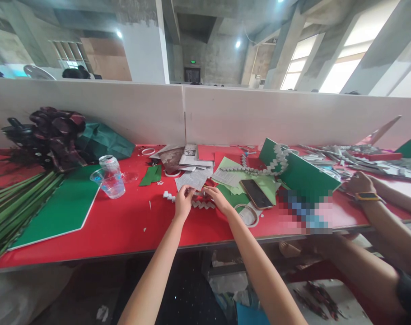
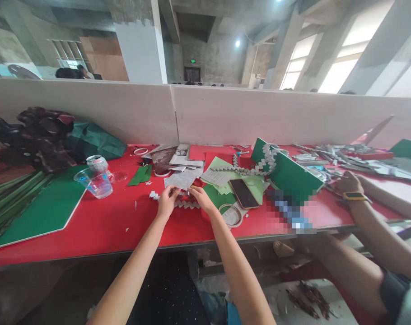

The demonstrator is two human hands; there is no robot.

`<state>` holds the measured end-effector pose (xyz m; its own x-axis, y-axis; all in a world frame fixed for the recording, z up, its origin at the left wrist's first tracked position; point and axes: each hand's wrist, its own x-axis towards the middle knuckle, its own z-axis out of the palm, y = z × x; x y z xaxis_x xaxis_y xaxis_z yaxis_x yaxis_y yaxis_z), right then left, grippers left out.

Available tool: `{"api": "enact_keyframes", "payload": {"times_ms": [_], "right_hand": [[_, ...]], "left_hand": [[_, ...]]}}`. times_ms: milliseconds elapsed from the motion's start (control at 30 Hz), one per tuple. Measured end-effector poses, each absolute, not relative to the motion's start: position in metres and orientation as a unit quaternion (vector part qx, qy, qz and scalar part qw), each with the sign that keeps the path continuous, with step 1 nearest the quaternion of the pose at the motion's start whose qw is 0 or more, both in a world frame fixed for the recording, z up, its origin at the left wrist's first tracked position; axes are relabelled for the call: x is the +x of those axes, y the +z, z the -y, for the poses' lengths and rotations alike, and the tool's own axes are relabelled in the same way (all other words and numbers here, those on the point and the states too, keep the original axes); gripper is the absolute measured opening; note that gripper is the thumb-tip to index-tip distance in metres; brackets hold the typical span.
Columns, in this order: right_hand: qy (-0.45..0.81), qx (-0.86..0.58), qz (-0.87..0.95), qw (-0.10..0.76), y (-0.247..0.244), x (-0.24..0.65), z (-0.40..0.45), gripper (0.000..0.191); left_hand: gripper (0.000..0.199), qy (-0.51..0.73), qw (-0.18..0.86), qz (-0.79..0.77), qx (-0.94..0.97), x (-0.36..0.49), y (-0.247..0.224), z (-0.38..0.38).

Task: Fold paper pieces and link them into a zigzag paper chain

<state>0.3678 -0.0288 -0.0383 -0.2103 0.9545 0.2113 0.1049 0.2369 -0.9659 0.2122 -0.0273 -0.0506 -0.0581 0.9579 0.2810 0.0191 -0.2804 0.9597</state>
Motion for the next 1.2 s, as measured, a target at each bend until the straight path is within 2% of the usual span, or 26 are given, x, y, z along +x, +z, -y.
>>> {"api": "enact_keyframes", "payload": {"times_ms": [100,200,367,533,633,1000,1200], "right_hand": [[0.478,-0.406,0.631,0.456,-0.038,0.369,0.029,0.038],[0.426,-0.433,0.637,0.474,-0.04,0.37,0.026,0.037],[0.349,-0.467,0.638,0.503,-0.046,0.372,0.018,0.029],[0.346,-0.451,0.624,0.536,-0.051,0.375,0.015,0.017],[0.358,-0.442,0.621,0.54,-0.055,0.377,0.012,0.017],[0.332,-0.429,0.706,0.455,-0.057,0.373,0.015,0.021],[0.323,-0.439,0.731,0.409,-0.045,0.372,0.025,0.024]], "left_hand": [[0.028,0.589,0.393,-0.449,0.545,0.212,-0.05,0.027],[0.029,0.598,0.399,-0.457,0.523,0.213,-0.05,0.027],[0.026,0.581,0.388,-0.482,0.529,0.213,-0.053,0.025],[0.02,0.594,0.324,-0.499,0.541,0.209,-0.06,0.02],[0.021,0.592,0.333,-0.507,0.531,0.206,-0.062,0.019],[0.037,0.659,0.382,-0.437,0.478,0.207,-0.058,0.018],[0.034,0.635,0.401,-0.443,0.49,0.206,-0.057,0.021]]}}
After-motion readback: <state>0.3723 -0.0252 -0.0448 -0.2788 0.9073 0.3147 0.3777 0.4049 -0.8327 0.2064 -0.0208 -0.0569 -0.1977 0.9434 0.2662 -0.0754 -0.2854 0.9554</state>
